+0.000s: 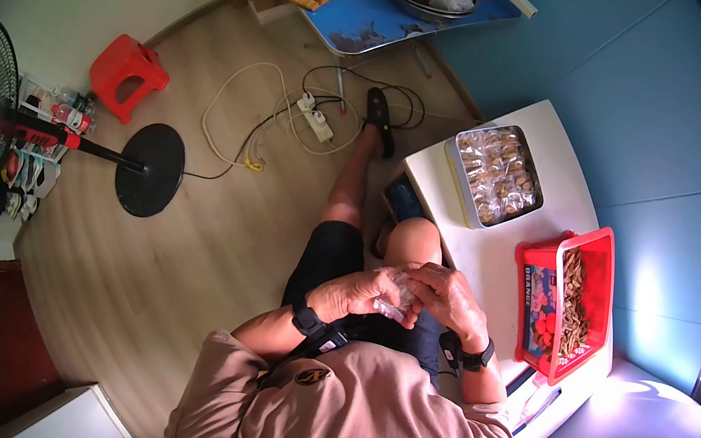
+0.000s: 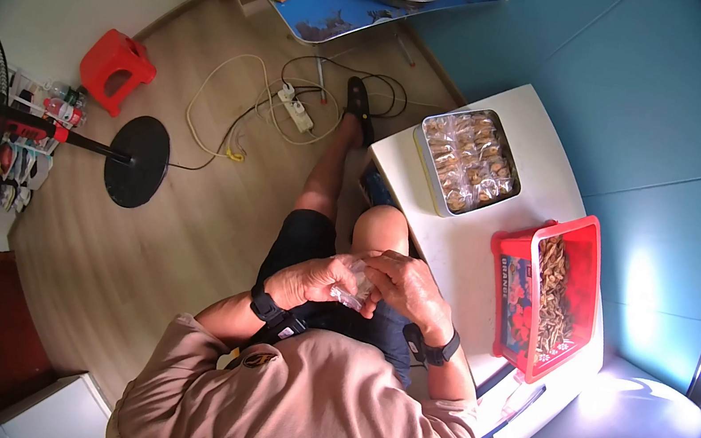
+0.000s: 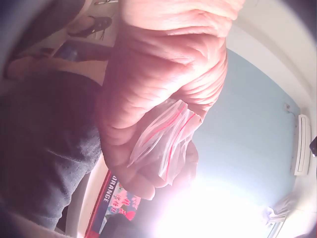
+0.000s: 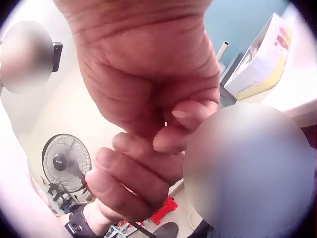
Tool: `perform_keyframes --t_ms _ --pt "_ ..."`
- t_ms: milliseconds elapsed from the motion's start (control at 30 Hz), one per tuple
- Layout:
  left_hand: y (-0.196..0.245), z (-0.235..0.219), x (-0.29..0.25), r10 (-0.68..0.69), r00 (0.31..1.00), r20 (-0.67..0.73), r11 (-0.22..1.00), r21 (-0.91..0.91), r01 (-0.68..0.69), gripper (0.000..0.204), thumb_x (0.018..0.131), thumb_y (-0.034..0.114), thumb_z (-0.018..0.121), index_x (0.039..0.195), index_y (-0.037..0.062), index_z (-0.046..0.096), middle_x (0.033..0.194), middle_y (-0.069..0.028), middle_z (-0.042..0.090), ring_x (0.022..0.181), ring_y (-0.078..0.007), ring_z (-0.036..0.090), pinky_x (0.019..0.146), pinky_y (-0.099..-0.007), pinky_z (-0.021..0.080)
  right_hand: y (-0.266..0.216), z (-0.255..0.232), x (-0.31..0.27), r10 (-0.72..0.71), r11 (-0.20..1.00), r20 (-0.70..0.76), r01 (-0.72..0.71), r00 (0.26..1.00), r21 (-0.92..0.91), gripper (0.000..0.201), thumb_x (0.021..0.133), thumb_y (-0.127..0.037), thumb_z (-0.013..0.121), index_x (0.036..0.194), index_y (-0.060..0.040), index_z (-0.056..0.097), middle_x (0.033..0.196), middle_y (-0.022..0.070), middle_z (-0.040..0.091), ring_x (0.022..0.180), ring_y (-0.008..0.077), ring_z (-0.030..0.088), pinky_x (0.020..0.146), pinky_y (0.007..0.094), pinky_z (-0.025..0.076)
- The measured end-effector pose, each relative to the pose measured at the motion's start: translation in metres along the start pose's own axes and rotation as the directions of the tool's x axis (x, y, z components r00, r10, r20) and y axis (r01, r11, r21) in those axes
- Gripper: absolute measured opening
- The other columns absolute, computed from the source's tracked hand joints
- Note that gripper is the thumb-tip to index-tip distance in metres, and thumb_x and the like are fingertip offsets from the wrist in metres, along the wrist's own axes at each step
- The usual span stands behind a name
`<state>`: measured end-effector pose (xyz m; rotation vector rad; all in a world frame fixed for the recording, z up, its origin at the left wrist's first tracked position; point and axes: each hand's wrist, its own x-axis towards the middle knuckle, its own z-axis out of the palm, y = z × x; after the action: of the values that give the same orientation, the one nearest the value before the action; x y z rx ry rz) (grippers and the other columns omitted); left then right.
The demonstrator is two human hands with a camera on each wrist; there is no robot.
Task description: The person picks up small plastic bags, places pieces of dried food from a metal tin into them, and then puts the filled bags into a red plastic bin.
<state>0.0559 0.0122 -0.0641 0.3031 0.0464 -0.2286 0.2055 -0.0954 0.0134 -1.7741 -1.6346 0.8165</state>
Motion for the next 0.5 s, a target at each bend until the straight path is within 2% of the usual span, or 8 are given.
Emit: perform_keyframes --t_ms 33,100,133,200,300,333,400,500 --pt "0.001 0.002 -0.002 0.017 1.0 -0.023 1.0 -0.009 -0.018 0.069 0.064 0.004 0.058 0.132 0.003 0.045 0.096 -0.0171 0.065 0.083 -0.0303 0.068 0.08 -0.0422 0.057 -0.004 0.001 -0.001 0.004 1.0 0.001 -0.004 1.0 0.002 0.022 0.087 -0.011 0.061 0.106 -0.002 0.067 0.089 0.0172 0.068 0.079 0.0323 0.068 0.069 0.0379 0.054" --pt "0.002 0.003 -0.003 0.034 0.998 -0.047 0.999 -0.018 -0.035 0.074 0.062 0.002 0.057 0.135 0.0046 0.043 0.097 -0.0172 0.065 0.082 -0.0294 0.068 0.079 -0.0413 0.057 -0.016 -0.001 -0.002 0.121 0.991 0.029 -0.119 0.992 -0.056 0.021 0.084 -0.011 0.063 0.103 -0.0005 0.067 0.095 0.017 0.067 0.084 0.0349 0.066 0.072 0.0392 0.053" --pt "0.002 0.003 -0.003 0.029 0.998 -0.052 0.999 -0.012 -0.03 0.076 0.061 0.002 0.055 0.136 0.0062 0.042 0.096 -0.0168 0.065 0.081 -0.0285 0.068 0.077 -0.0408 0.057 -0.017 -0.001 -0.002 0.122 0.991 0.029 -0.12 0.992 -0.055 0.021 0.084 -0.011 0.063 0.103 -0.0005 0.067 0.095 0.017 0.067 0.084 0.0349 0.066 0.072 0.0392 0.053" --pt "0.001 0.003 -0.003 0.024 0.998 -0.059 1.0 -0.008 -0.024 0.078 0.061 0.001 0.054 0.138 0.0078 0.041 0.095 -0.0165 0.065 0.08 -0.0277 0.068 0.076 -0.0402 0.057 -0.018 -0.001 -0.001 0.02 0.985 0.027 -0.015 0.999 -0.171 0.018 0.083 -0.01 0.062 0.098 -0.0023 0.067 0.096 0.0165 0.066 0.084 0.0349 0.066 0.072 0.0399 0.054" --pt "0.0 0.001 -0.004 0.037 0.997 -0.069 0.999 0.034 -0.035 0.079 0.06 0.0 0.053 0.138 0.0087 0.04 0.093 -0.0149 0.065 0.079 -0.0257 0.068 0.074 -0.0387 0.057 -0.021 0.002 -0.004 0.038 0.963 0.035 -0.027 0.999 -0.269 0.017 0.081 -0.011 0.065 0.096 -0.0035 0.065 0.098 0.016 0.066 0.085 0.0348 0.066 0.072 0.0398 0.054" --pt "0.0 0.002 -0.005 0.032 0.997 -0.073 0.996 0.082 -0.026 0.078 0.06 0.0 0.053 0.136 0.0084 0.041 0.093 -0.014 0.064 0.077 -0.0245 0.067 0.073 -0.0373 0.057 -0.023 0.004 -0.005 0.037 0.963 0.034 -0.026 0.999 -0.269 0.017 0.081 -0.011 0.065 0.096 -0.0035 0.065 0.098 0.016 0.066 0.085 0.0348 0.066 0.072 0.0398 0.054" --pt "0.0 0.003 -0.007 0.027 0.997 -0.076 0.991 0.133 -0.017 0.076 0.06 -0.001 0.052 0.135 0.0081 0.042 0.093 -0.0131 0.064 0.076 -0.0234 0.067 0.072 -0.0359 0.056 -0.028 0.009 -0.007 0.077 0.977 -0.135 -0.102 0.988 -0.189 0.02 0.079 -0.012 0.068 0.097 -0.0029 0.064 0.095 0.0161 0.066 0.085 0.0344 0.066 0.072 0.0385 0.054" --pt "0.002 0.012 -0.01 0.011 0.998 -0.064 0.985 0.175 0.001 0.073 0.062 0.0 0.053 0.134 0.0078 0.043 0.096 -0.0123 0.063 0.072 -0.0208 0.065 0.069 -0.0327 0.055 -0.03 0.013 -0.01 0.174 0.98 -0.134 -0.185 0.976 -0.074 0.024 0.078 -0.009 0.069 0.099 0.0005 0.062 0.09 0.0146 0.067 0.081 0.0296 0.069 0.071 0.0362 0.055"
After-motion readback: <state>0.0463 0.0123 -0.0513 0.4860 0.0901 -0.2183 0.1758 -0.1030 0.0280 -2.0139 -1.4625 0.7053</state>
